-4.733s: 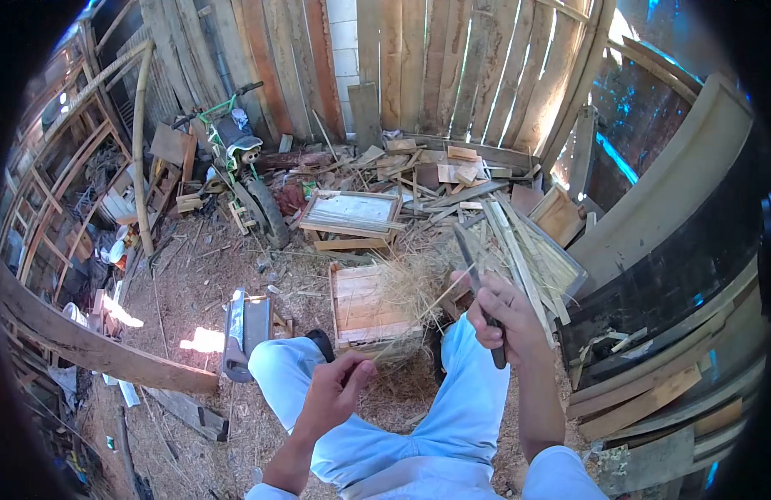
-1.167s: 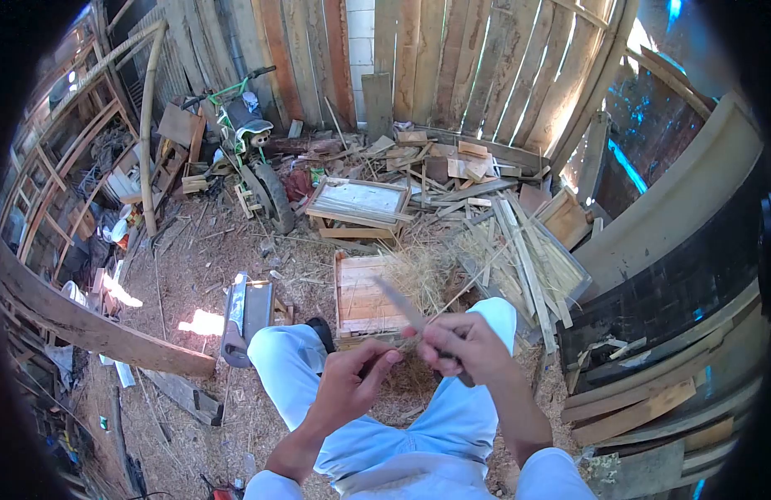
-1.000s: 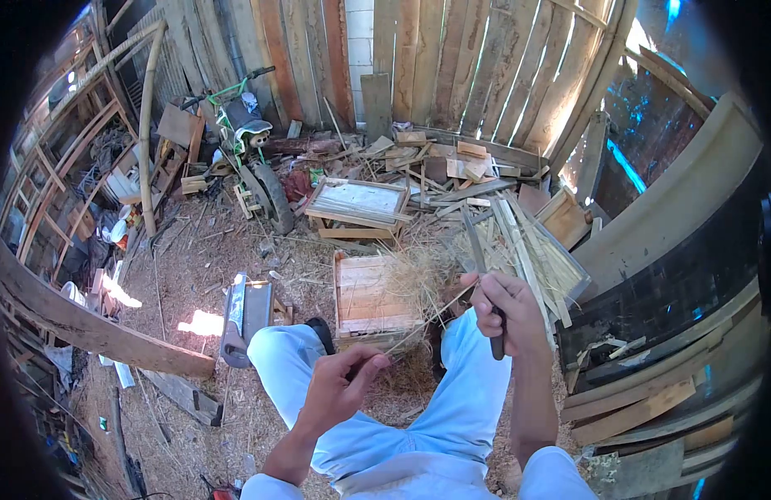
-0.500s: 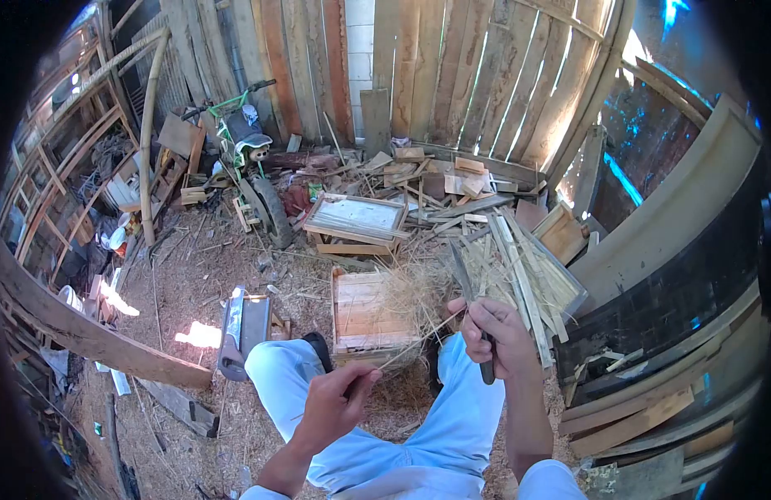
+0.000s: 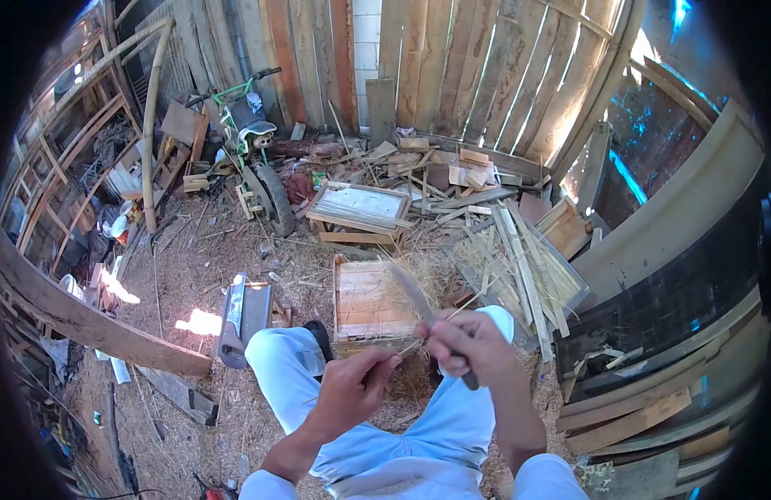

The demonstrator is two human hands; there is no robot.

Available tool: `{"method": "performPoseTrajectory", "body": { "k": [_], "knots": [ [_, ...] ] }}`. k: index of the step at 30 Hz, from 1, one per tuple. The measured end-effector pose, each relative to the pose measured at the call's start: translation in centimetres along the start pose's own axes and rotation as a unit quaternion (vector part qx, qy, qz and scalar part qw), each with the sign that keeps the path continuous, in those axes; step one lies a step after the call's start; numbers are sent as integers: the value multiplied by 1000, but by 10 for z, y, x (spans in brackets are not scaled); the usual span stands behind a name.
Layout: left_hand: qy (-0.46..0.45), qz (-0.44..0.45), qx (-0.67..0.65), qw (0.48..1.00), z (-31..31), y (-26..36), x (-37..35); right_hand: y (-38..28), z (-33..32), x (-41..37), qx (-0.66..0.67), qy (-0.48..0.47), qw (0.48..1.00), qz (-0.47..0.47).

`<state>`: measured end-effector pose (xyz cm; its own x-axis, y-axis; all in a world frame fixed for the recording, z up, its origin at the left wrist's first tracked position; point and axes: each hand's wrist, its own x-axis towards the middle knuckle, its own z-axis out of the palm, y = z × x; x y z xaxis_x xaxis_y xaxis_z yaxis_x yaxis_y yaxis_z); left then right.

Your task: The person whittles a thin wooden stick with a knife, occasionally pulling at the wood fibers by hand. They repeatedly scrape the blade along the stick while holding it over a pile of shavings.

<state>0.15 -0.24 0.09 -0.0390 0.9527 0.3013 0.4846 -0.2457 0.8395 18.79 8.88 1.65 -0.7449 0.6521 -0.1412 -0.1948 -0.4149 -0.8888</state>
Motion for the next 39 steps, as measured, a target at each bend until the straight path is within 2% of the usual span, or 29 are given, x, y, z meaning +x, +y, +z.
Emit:
{"method": "performPoseTrajectory", "body": {
  "k": [4, 6, 9, 10, 12, 14, 16, 20, 22, 25, 27, 29, 32, 34, 36, 37, 39],
  "knots": [
    [31, 30, 3, 999, 0, 0, -3, -13, -17, -6, 4, 72, 996, -43],
    [26, -17, -13, 999, -5, -5, -10, -19, -31, -9, 28, 110, 992, -60],
    [20, -16, 9, 1000, -9, -6, -8, -22, -34, -8, 64, 148, 983, -93],
    [17, -23, 14, 999, -9, -6, -8, -16, -28, -6, 64, 148, 982, -94],
    [39, 5, 34, 999, -2, -6, -3, 3, -13, -2, 2, 49, 999, -22],
    [59, 30, 53, 996, 5, -6, 0, 25, 8, 2, -5, -19, 999, 30],
    [95, 94, 93, 987, 8, -6, 3, 21, 12, 1, -1, -9, 1000, 20],
    [71, 106, 135, 983, 3, -4, 2, 0, -2, -3, 30, 17, 999, 3],
    [55, 99, 115, 987, 2, -2, 2, -7, -1, -7, 9, 27, 999, 15],
    [52, 92, 115, 988, 1, -2, 2, -14, -13, -12, -9, 55, 998, -25],
    [52, 77, 105, 990, -2, -6, -2, -19, -36, -13, 38, 129, 985, -109],
    [49, 68, 95, 992, -6, -10, -3, -30, -44, -15, 49, 155, 979, -120],
    [30, -8, 69, 997, -14, -16, -3, -27, -40, -14, 52, 177, 975, -123],
    [39, 2, 49, 998, -12, -13, 2, -14, -28, -9, 22, 110, 989, -97],
    [2, -33, 6, 999, -9, -10, 6, 5, -5, 0, -70, 62, 995, -25],
    [1, -32, 7, 999, -7, -8, 7, 14, 2, 4, -70, 62, 995, -27],
    [11, -51, -47, 998, -4, -3, 10, 27, 8, 11, -61, -35, 997, -42]
  ]
}}
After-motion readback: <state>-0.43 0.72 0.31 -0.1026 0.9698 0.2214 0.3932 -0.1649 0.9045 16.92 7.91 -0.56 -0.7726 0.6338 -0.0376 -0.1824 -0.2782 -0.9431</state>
